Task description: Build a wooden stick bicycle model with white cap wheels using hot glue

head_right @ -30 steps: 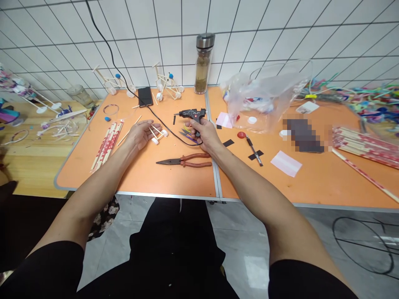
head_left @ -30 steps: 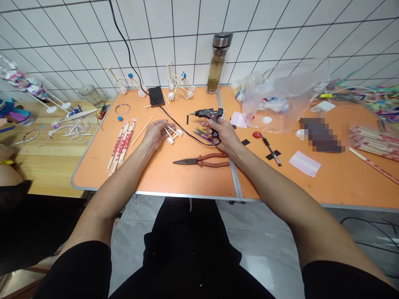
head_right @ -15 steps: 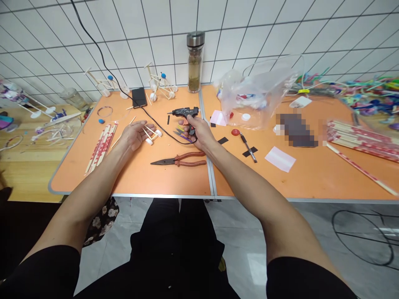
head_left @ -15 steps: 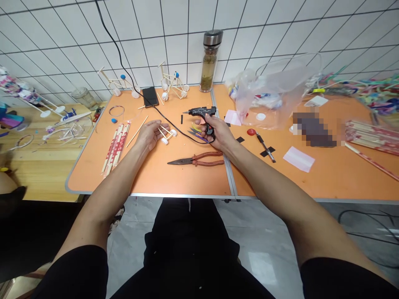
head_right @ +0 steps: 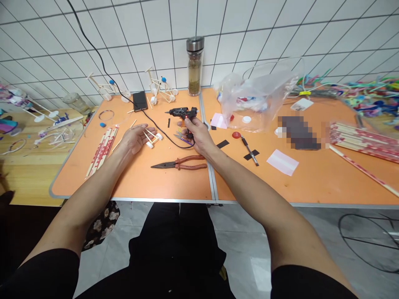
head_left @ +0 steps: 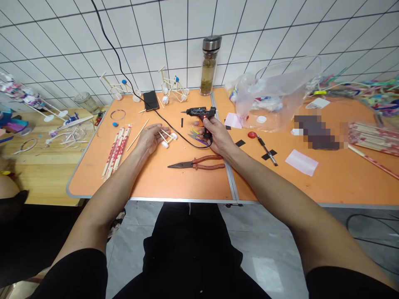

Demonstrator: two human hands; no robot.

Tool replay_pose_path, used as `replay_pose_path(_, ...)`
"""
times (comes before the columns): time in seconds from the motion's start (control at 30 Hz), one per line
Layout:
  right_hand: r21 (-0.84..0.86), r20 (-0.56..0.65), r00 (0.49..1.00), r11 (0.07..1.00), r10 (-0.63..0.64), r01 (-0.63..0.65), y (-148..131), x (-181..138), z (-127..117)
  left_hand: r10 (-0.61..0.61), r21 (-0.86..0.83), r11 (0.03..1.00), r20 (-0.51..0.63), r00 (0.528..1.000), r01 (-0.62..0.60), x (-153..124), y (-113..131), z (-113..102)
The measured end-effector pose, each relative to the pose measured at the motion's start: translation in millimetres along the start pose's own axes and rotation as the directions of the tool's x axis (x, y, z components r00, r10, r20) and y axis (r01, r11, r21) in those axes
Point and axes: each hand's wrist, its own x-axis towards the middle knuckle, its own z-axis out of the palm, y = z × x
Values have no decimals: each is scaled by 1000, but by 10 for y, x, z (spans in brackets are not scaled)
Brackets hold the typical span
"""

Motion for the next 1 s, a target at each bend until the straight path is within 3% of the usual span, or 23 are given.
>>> replay_pose_path(0.4,-127,21,987,979,-160,161,45,5,14,-3,-10,1000,0,1000,3,-8,16,30)
replay_pose_path(1.0,-139,-2,993,983,-122,121,92,4,-20,-8,-12,1000,25,1000,8,-18,12,6)
